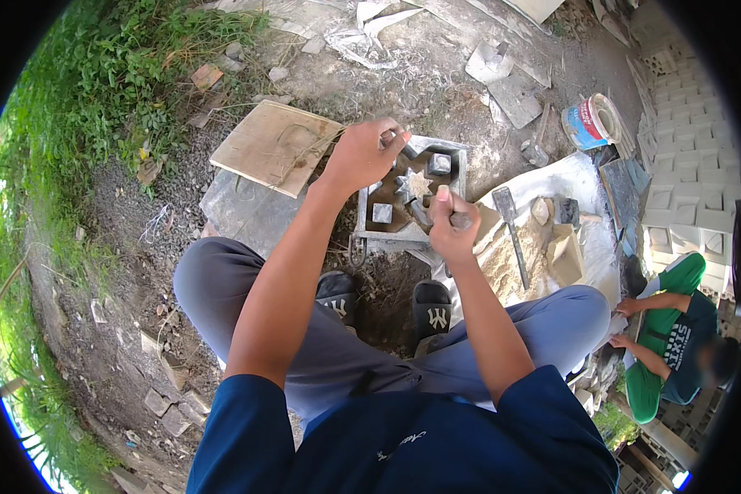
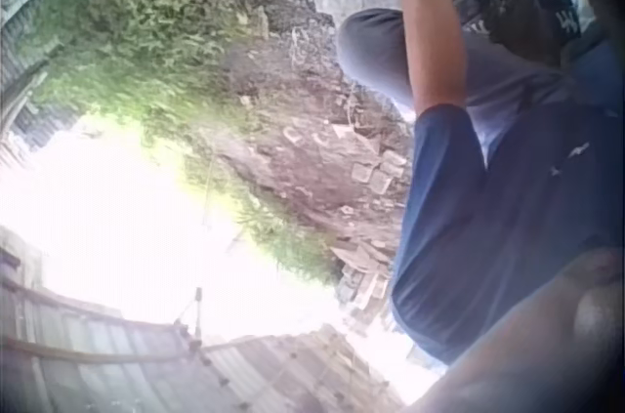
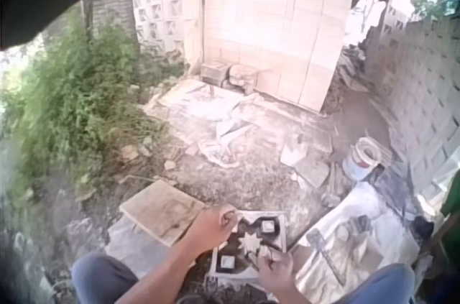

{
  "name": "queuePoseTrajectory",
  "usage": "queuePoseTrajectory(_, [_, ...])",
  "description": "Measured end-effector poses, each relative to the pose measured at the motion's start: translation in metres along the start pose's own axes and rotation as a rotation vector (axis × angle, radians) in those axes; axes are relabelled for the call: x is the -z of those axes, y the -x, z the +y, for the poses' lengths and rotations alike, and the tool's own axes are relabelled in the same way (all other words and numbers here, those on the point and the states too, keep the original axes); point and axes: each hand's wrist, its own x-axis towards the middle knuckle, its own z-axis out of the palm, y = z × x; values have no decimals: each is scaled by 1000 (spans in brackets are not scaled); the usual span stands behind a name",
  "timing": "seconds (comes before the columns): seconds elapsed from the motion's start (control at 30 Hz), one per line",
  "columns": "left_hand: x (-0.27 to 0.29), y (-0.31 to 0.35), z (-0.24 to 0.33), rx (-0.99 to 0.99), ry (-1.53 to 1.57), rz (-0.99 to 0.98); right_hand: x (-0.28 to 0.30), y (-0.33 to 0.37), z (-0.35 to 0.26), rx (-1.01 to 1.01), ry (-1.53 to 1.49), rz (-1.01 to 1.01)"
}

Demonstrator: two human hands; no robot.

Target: The person holds a patterned mold and scrapes and shapes the sand mixture inside using a small handheld tool.

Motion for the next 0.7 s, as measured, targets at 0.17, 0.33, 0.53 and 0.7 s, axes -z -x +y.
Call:
queuePoseTrajectory(0.17, [2, 3, -4, 29, -10, 55, -5, 10, 0, 170, 142, -53])
queuePoseTrajectory(0.33, [1, 3, -5, 3, 60, 64, -13, 9, 13, 132, 271, -78])
queuePoseTrajectory(0.53, [6, 2, -4, 5, 42, 1, -3, 5, 13, 14, 124, -58])
queuePoseTrajectory(0.7, [5, 3, -6, 0, 15, 33, -13, 4, 1, 195, 137, -46])
